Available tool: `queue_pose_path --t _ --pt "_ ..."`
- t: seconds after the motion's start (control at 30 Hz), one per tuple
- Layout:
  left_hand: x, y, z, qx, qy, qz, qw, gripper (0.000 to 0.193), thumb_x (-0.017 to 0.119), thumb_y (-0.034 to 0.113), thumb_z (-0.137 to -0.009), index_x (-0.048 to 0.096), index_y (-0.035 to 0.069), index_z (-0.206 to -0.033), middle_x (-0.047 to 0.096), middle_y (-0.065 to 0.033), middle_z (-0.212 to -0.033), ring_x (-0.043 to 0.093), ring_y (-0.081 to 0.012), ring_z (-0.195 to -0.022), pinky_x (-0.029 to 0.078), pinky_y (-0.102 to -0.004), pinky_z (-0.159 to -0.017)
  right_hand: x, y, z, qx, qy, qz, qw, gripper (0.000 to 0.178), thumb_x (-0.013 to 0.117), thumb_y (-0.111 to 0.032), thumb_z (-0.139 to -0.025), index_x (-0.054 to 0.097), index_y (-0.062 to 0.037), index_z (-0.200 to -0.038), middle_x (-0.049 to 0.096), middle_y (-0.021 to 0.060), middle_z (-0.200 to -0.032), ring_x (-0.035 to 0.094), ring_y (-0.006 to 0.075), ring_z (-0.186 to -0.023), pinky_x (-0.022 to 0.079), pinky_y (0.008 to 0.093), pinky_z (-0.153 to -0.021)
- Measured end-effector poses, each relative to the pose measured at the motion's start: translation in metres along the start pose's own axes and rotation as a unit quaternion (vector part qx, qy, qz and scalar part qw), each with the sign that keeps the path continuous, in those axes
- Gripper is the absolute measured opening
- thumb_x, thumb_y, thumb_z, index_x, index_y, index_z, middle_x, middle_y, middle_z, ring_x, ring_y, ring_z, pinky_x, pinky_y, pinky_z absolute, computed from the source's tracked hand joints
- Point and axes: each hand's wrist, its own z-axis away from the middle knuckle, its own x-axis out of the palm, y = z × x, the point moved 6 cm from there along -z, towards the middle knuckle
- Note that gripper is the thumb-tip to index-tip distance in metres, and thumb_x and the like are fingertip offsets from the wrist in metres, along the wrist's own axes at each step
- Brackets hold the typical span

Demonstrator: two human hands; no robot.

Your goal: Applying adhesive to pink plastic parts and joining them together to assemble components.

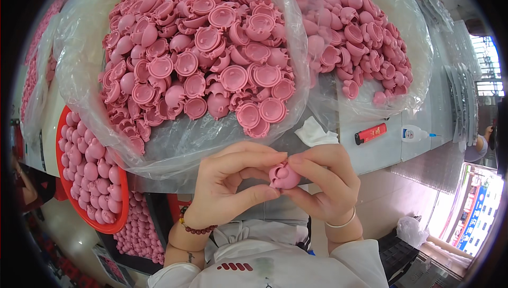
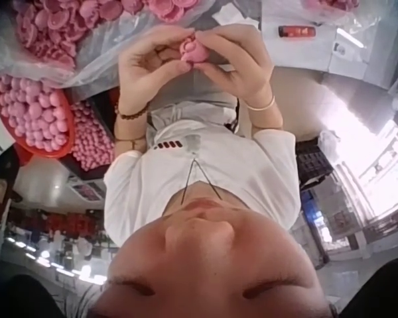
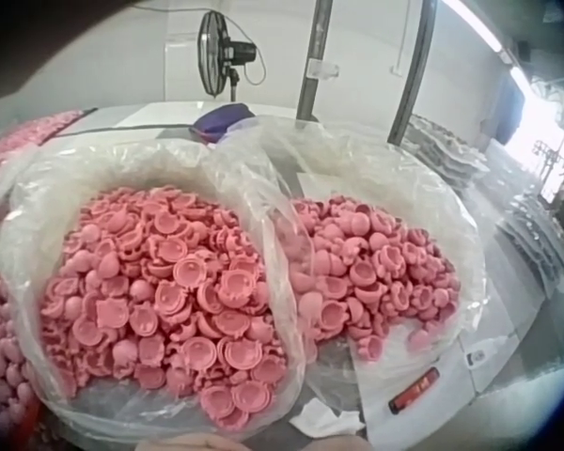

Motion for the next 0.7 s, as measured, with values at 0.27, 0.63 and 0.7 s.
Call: queue_pose_path --t 0.27,0.63,0.7 --pt "0.001 0.000 0.001 0.000 -0.006 -0.003 1.000 0.040 0.064 -0.012 -0.067 0.056 -0.006 -0.105 0.051 -0.0135 -0.106 0.059 -0.0189 -0.089 0.050 -0.0278 -0.079 0.000 0.001 -0.001 -0.017 -0.012 -0.014 1.000 0.033 0.074 -0.014 -0.062 0.062 -0.0010 -0.089 0.057 0.0100 -0.086 0.054 0.0208 -0.072 0.045 0.0262 -0.059" --pt "-0.003 0.002 0.000 0.038 0.009 -0.122 0.992 0.051 0.079 0.005 -0.057 0.057 -0.004 -0.102 0.056 -0.0140 -0.099 0.055 -0.0192 -0.094 0.045 -0.0276 -0.080 0.010 -0.012 0.007 -0.048 0.025 -0.008 0.998 0.033 0.073 0.001 -0.057 0.060 -0.0050 -0.086 0.053 0.0036 -0.067 0.047 0.0161 -0.057 0.038 0.0253 -0.051" --pt "0.000 0.003 0.000 0.021 0.043 -0.086 0.995 0.050 0.079 0.005 -0.057 0.058 -0.004 -0.101 0.057 -0.0136 -0.097 0.055 -0.0188 -0.092 0.045 -0.0274 -0.079 0.007 -0.010 0.011 -0.036 0.017 -0.037 0.999 0.035 0.074 -0.004 -0.057 0.058 -0.0044 -0.088 0.053 0.0050 -0.070 0.048 0.0168 -0.060 0.039 0.0262 -0.053"
